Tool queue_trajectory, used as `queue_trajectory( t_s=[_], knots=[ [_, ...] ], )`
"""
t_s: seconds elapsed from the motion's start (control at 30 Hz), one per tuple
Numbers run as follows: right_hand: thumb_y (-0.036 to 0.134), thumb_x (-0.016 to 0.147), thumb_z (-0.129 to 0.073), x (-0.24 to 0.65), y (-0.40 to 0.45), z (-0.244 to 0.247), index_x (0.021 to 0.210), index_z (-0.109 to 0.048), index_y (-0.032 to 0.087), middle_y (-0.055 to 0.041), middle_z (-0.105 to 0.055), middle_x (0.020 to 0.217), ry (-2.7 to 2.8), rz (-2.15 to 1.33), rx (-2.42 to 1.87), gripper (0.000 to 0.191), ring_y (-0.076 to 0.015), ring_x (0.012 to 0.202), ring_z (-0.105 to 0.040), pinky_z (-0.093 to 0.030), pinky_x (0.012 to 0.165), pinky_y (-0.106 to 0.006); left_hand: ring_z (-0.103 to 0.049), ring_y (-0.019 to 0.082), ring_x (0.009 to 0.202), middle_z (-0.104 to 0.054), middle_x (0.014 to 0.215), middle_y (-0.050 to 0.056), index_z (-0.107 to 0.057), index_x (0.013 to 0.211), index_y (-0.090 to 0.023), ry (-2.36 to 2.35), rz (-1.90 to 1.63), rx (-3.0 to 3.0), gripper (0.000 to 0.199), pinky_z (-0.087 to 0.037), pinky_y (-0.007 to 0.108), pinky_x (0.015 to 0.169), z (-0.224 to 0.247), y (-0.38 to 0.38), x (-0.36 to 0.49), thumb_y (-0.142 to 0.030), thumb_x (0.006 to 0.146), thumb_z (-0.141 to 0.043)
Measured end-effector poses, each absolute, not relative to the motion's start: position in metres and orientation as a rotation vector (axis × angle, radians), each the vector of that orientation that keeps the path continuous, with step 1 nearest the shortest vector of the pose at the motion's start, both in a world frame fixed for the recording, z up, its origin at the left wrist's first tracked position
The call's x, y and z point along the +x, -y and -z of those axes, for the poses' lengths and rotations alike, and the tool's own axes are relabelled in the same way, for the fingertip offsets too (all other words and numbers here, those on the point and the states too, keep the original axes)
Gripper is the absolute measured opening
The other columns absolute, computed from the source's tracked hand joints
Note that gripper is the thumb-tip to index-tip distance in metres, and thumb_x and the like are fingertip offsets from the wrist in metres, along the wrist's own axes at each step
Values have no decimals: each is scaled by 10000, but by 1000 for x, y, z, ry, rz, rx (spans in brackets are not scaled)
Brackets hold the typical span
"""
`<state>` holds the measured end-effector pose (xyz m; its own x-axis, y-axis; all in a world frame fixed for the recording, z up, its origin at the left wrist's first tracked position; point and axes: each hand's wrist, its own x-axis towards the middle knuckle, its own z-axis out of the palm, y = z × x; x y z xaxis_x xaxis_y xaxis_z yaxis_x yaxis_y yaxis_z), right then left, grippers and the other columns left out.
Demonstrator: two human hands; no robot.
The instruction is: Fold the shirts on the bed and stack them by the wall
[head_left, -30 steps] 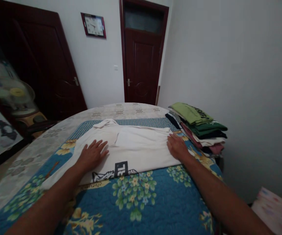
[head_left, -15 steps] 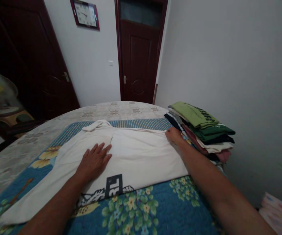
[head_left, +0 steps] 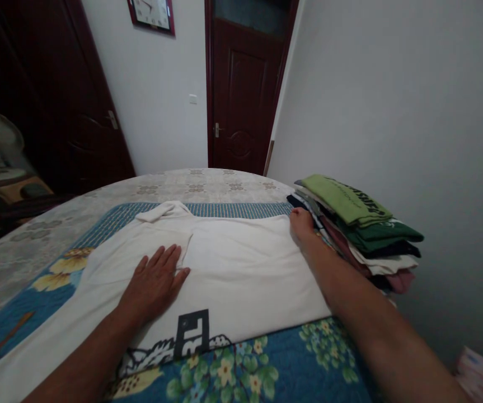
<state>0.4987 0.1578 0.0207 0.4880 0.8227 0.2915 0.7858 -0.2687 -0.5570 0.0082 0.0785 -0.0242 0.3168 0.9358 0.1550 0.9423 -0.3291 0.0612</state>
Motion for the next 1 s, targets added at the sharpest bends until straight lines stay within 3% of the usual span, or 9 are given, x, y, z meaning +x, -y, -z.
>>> queue_trajectory(
  t_s=[0.1, 0.2, 0.37, 0.47, 0.7, 1.0],
  knots=[
    [270, 1021, -457, 462, -136, -11, 1398, -727, 140, -159, -763, 1360, 1560, -19, -2044, 481, -284, 1315, -679, -491, 1174, -404, -306, 380, 1663, -419, 1763, 119, -471, 1677, -211, 1798, 268, -2518, 702, -254, 642, 1326, 23, -78, 9, -527, 1054, -409],
    [396, 1081, -455, 415, -108, -2, 1512, -658, 157, -142, -640, 1568, 1962, -3, -1856, 534, -282, 1484, -553, -383, 1286, -431, -311, 378, 1660, -417, 1766, 110, -477, 1675, -221, 1801, 248, -2497, 693, -258, 638, 1324, 21, -78, 10, -525, 1058, -397],
    [580, 1114, -423, 376, -84, 5, 1676, -472, 224, -126, -381, 1769, 2379, -111, -1673, 667, -343, 1646, -324, -259, 1330, -598, -292, 360, 1669, -384, 1787, 71, -442, 1701, -273, 1788, 159, -2490, 697, -257, 623, 1323, 19, -79, 10, -558, 1071, -356],
    [596, 1126, -381, 390, -92, 4, 1702, -422, 193, -153, -307, 1797, 2329, -133, -1822, 704, -354, 1671, -260, -205, 1339, -623, -289, 369, 1670, -381, 1787, 82, -441, 1704, -252, 1798, 143, -2488, 698, -258, 630, 1321, 15, -78, 11, -546, 1077, -355],
    [579, 1132, -284, 453, -132, 15, 1714, -383, 162, -175, -303, 1798, 2011, 6, -2254, 724, -349, 1666, -268, -224, 1318, -655, -267, 361, 1681, -342, 1803, 91, -433, 1708, -254, 1865, 135, -2543, 672, -234, 623, 1338, -2, -63, 19, -534, 1100, -371],
    [543, 1098, -289, 477, -146, 30, 1626, -483, 51, -262, -445, 1699, 1575, 260, -2296, 747, -412, 1592, -392, -274, 1271, -722, -220, 450, 1680, -332, 1805, 139, -433, 1707, -305, 2020, 234, -2475, 761, -174, 686, 1323, -3, -57, 22, -680, 1044, -439]
  ],
)
